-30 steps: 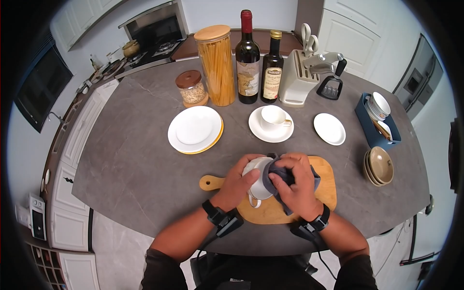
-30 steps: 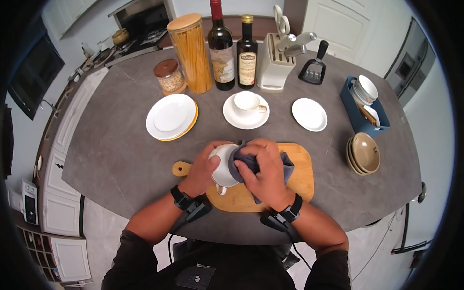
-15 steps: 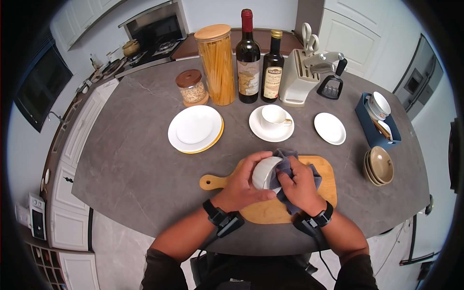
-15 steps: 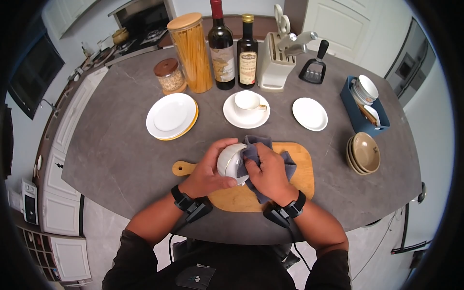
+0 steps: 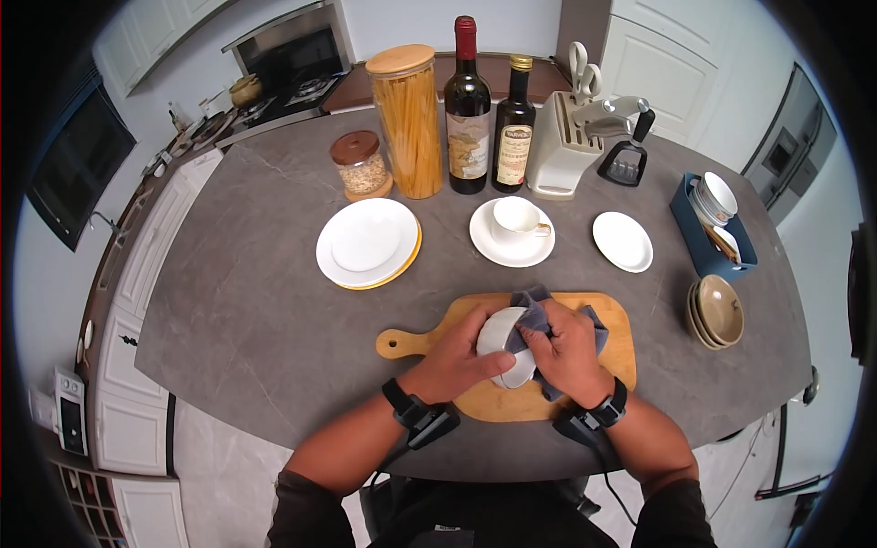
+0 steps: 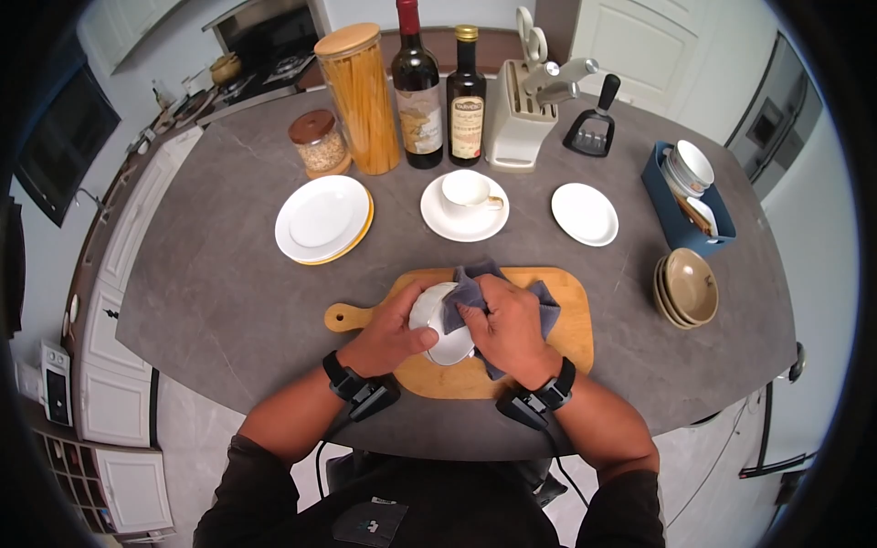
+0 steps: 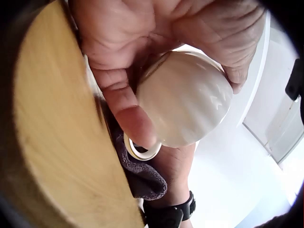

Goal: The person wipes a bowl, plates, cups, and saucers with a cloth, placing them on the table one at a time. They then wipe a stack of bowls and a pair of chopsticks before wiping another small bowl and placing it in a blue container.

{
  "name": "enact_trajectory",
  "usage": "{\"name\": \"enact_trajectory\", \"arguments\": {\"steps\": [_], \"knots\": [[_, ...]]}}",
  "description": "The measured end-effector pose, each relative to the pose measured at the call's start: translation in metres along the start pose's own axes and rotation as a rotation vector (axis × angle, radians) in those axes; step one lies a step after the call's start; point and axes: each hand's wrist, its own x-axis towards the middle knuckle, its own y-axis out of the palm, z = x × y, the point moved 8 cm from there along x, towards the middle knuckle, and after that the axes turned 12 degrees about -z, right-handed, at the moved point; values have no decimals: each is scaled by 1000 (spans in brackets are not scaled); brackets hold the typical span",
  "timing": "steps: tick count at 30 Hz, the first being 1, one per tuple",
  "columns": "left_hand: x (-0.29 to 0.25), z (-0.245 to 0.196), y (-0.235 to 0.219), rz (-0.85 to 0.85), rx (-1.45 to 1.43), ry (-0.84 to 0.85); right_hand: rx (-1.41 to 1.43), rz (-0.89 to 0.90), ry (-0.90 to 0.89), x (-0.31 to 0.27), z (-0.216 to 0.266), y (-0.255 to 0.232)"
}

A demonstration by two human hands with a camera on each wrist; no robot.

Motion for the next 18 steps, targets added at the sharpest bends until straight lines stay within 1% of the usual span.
{"name": "enact_trajectory", "arguments": {"steps": [1,3,5,7,10,14,16,18], "knots": [[0,3,0,9,-58,-38,-37,16,23,1,0,0],[0,2,0,3,-57,-30,-76,31,47,0,-2,1],[0,-2,1,-4,-56,-20,-77,9,70,0,-7,2],[1,-11,3,-35,-44,73,-75,-19,70,1,-5,3],[4,-2,-2,-79,-82,98,-86,-64,59,1,-5,1],[5,-3,0,-58,-63,118,-121,-103,6,2,-5,-2],[4,-5,4,-4,-83,138,-107,-110,23,-1,-11,-3],[5,-7,5,12,-71,149,-93,-115,37,-1,-12,-4]]}}
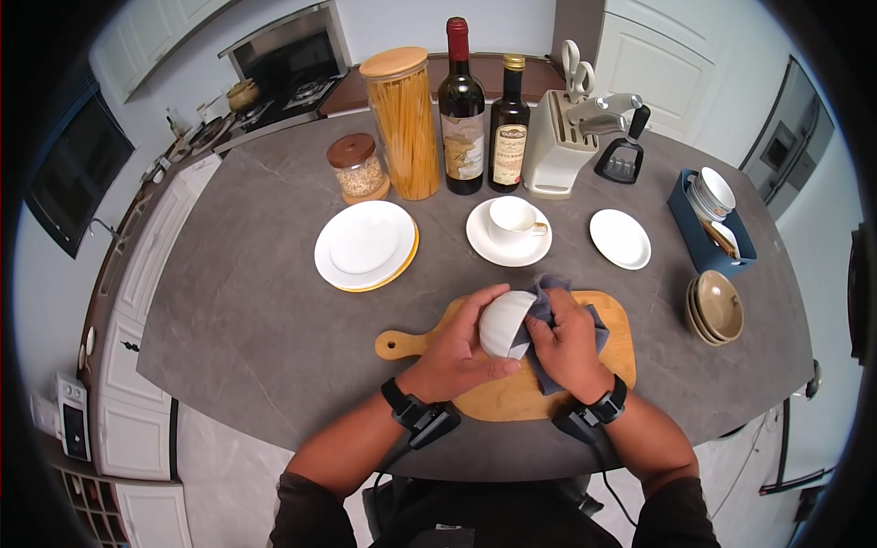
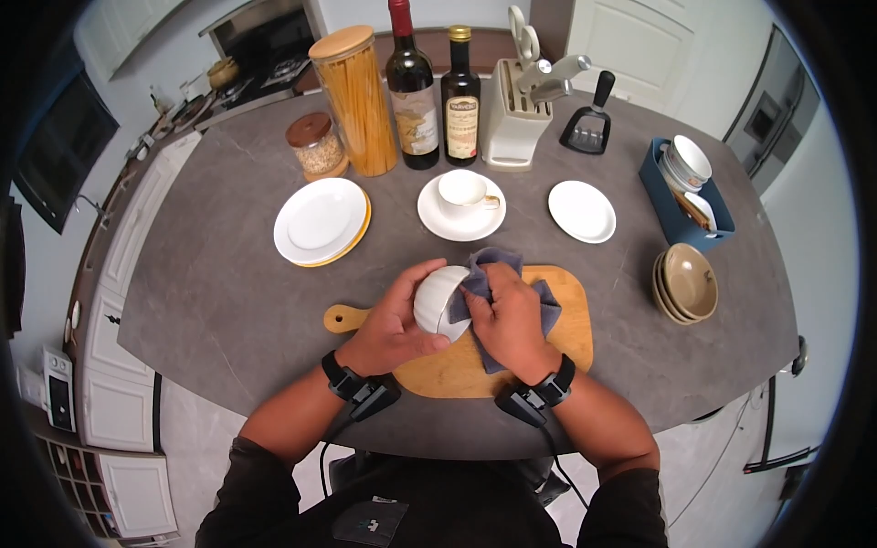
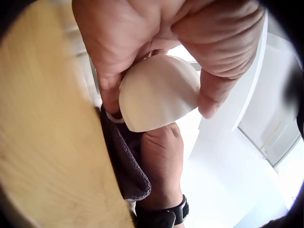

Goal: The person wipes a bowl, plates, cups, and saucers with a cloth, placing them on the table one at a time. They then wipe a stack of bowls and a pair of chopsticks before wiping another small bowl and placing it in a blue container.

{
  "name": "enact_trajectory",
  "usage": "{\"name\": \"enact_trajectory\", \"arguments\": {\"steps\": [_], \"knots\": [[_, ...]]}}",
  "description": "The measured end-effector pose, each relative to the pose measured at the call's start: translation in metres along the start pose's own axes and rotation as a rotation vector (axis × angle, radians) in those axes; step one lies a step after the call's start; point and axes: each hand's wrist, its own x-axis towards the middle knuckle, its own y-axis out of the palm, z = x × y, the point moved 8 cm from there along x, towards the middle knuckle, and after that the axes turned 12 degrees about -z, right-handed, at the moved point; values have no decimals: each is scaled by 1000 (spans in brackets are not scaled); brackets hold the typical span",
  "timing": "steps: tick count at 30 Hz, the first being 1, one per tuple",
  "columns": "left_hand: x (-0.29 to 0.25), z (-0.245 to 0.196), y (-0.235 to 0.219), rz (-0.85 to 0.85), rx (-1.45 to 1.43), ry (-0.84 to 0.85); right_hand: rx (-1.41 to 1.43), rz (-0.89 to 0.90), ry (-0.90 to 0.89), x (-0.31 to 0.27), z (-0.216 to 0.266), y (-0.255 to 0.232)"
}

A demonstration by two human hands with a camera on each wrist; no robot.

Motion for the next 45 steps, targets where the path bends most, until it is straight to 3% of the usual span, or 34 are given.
{"name": "enact_trajectory", "arguments": {"steps": [5,10,13,17,19,23,27,32,36,38,41,45], "knots": [[1,-3,1,0,21,-12,36,13,-63,3,9,-4],[-4,9,0,38,48,-260,65,19,-187,3,18,-4],[-3,7,-3,1,167,-273,84,50,-221,3,24,-3],[-5,6,-4,-67,199,-256,86,19,-143,2,19,-4],[-3,-3,-4,-116,164,-145,94,2,-70,1,15,-4],[-1,-1,-2,-104,98,-59,59,-6,87,-1,5,-3],[-2,-2,2,-49,128,41,-52,69,107,-1,-4,2],[-3,-2,7,6,72,64,134,58,39,1,0,1],[-2,-1,8,-11,38,11,120,65,16,0,-3,1],[-2,-1,6,-44,6,11,129,28,-148,1,12,-2],[0,0,3,-51,96,31,170,21,-203,3,20,-3],[-1,4,3,-8,176,-62,196,45,-181,2,18,-1]]}}
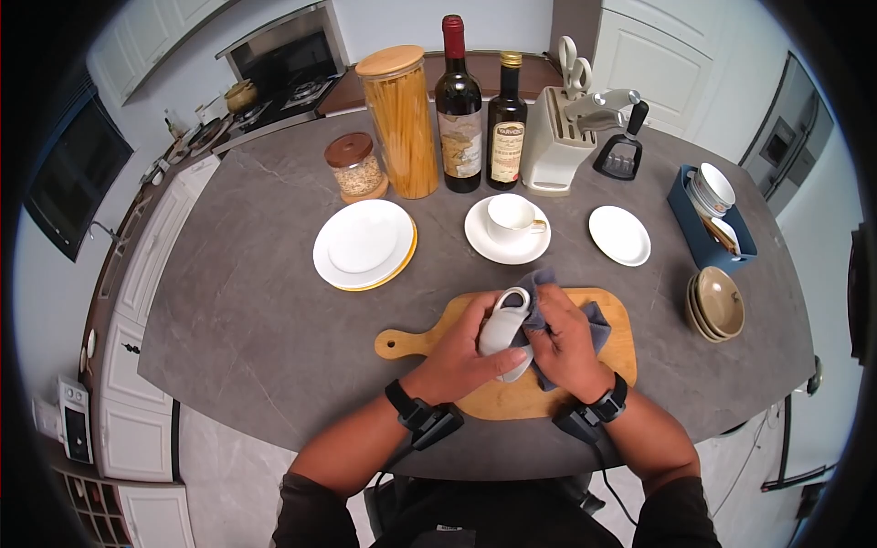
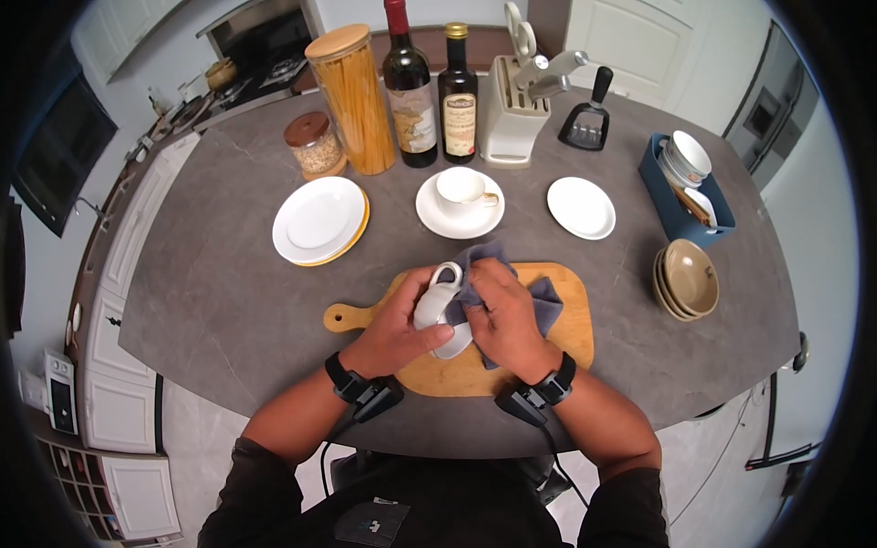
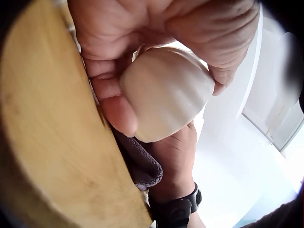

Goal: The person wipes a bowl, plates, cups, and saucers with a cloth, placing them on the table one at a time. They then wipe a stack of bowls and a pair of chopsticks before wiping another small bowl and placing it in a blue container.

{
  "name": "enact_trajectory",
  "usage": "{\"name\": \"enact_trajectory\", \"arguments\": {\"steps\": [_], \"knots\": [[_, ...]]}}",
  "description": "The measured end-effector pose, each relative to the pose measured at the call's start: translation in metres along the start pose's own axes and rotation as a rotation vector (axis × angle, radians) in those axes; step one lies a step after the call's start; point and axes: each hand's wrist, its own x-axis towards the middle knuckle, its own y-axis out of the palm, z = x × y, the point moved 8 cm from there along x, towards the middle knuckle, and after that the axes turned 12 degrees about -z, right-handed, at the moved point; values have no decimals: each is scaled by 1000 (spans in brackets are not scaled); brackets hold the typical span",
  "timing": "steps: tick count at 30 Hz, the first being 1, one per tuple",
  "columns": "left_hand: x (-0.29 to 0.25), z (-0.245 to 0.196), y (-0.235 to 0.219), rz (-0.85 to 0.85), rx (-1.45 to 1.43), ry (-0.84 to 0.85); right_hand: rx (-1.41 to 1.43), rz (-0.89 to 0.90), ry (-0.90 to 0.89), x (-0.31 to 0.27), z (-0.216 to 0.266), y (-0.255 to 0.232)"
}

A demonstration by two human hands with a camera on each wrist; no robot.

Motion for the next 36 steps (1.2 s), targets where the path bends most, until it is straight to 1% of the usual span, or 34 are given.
{"name": "enact_trajectory", "arguments": {"steps": [2,3,5,7,8,10,12,14,16,17,19,22,23,24,25,26,27,28,29,32,34,36], "knots": [[-1,0,-1,-9,51,-5,-42,83,55,-1,-6,3],[-2,0,-1,-23,24,-29,-43,82,55,-1,-6,3],[-2,1,-2,-34,-1,-51,-150,65,96,0,-12,2],[-2,4,-3,-39,-101,-79,-200,70,88,2,-12,-1],[-3,6,-3,-39,-101,-78,-249,78,80,3,-13,-1],[-3,3,-5,-50,-102,-1,-275,80,106,3,-15,-1],[-2,0,-3,-51,-133,24,-300,82,134,2,-18,0],[-1,-2,-3,-51,-163,49,-226,47,195,1,-24,-1],[1,-3,-3,-37,-163,119,-210,63,224,0,-25,0],[2,0,-3,-37,-163,119,-196,79,253,-1,-27,0],[3,-2,-2,-35,-169,194,-196,65,250,-3,-29,-1],[4,-6,0,-26,-150,230,-159,30,266,-6,-34,-3],[3,-8,1,-25,-150,229,-121,11,286,-7,-35,-3],[2,-7,2,-34,-167,182,-121,11,287,-6,-34,-4],[2,-6,2,-42,-183,136,-132,11,254,-4,-28,-5],[1,-5,2,-42,-183,136,-143,9,221,-2,-24,-6],[1,-1,0,-49,-101,109,-144,9,221,-2,-23,-6],[1,3,-1,-57,-19,83,-130,22,149,-1,-17,-5],[1,3,-2,-57,-19,83,-116,35,76,0,-11,-3],[1,1,-1,-35,56,118,-90,42,102,0,-8,-3],[0,7,-3,-49,-28,4,-136,54,109,-1,-9,-2],[-1,3,-3,-59,-38,16,-183,66,115,-1,-11,0]]}}
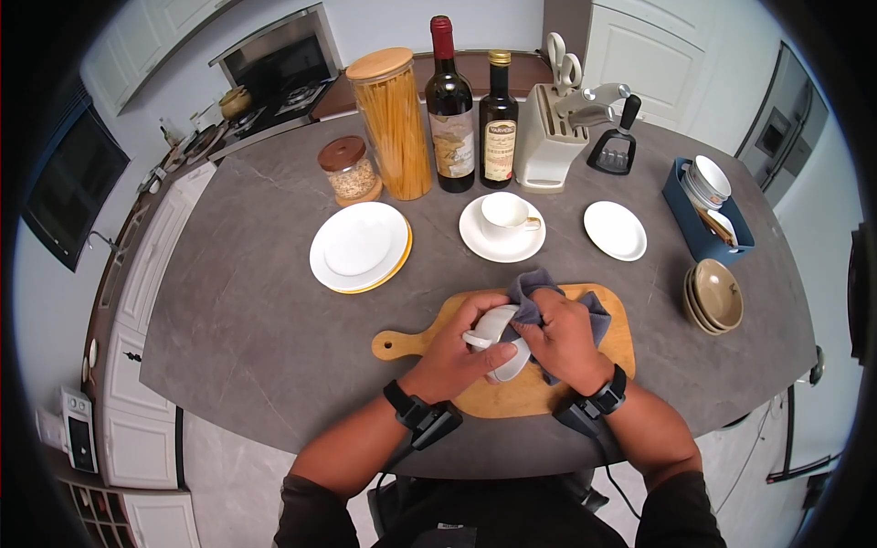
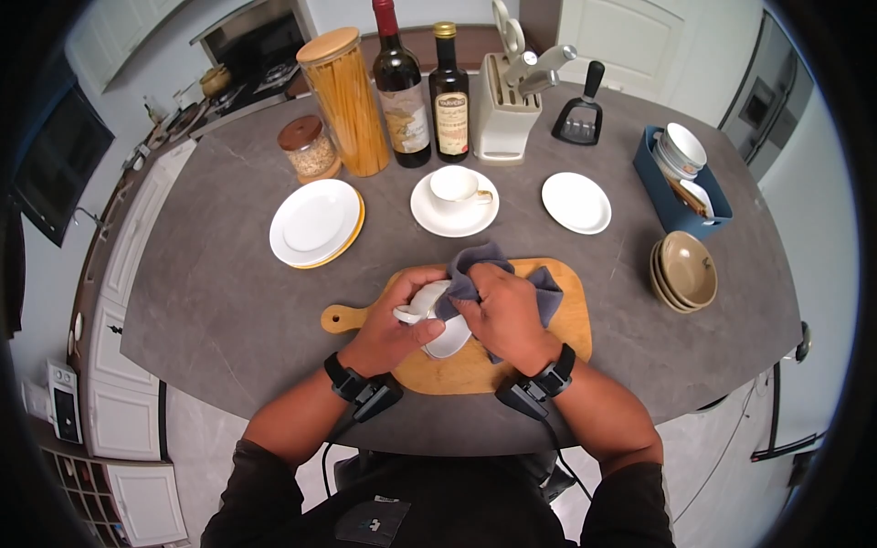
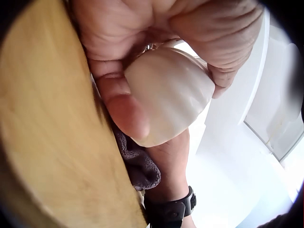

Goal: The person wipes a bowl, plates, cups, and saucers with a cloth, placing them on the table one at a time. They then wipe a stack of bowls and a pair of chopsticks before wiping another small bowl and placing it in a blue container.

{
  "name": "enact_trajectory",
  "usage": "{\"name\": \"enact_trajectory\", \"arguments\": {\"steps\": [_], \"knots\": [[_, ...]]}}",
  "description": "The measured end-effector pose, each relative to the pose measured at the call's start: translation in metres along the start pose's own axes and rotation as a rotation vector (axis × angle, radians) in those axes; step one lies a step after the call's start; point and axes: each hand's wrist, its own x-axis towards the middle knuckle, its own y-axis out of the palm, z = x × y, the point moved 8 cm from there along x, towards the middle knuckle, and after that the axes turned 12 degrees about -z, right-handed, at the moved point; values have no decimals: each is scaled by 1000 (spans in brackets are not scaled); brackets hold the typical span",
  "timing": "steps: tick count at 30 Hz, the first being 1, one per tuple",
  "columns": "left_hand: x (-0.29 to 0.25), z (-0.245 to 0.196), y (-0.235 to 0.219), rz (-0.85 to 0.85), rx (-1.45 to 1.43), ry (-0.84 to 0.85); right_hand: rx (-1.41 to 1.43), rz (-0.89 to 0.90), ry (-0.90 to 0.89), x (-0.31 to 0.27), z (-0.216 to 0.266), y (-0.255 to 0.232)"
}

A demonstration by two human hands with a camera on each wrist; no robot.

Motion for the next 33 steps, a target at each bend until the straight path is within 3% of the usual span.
{"name": "enact_trajectory", "arguments": {"steps": [2,4,8,10,17,18,20,22,26,28,33], "knots": [[0,-2,0,-8,-10,11,-149,63,-12,0,-4,5],[0,-8,-1,-13,51,96,-135,61,20,1,-9,6],[0,-6,-1,-1,23,115,-76,35,107,1,-17,7],[1,-13,0,-14,72,251,-48,37,123,0,-18,6],[-3,-11,8,49,170,139,66,18,105,0,-13,-1],[-1,1,8,40,62,98,66,17,105,0,-13,-1],[1,4,9,31,-47,57,91,-16,-111,1,4,-5],[1,8,8,7,-99,-43,91,-23,-108,1,3,-4],[1,3,7,4,-97,-5,47,-23,-71,-1,-1,-3],[0,5,4,13,-94,-66,4,-16,-40,-2,-5,-1],[-3,0,5,-5,-177,36,-119,98,116,0,-20,6]]}}
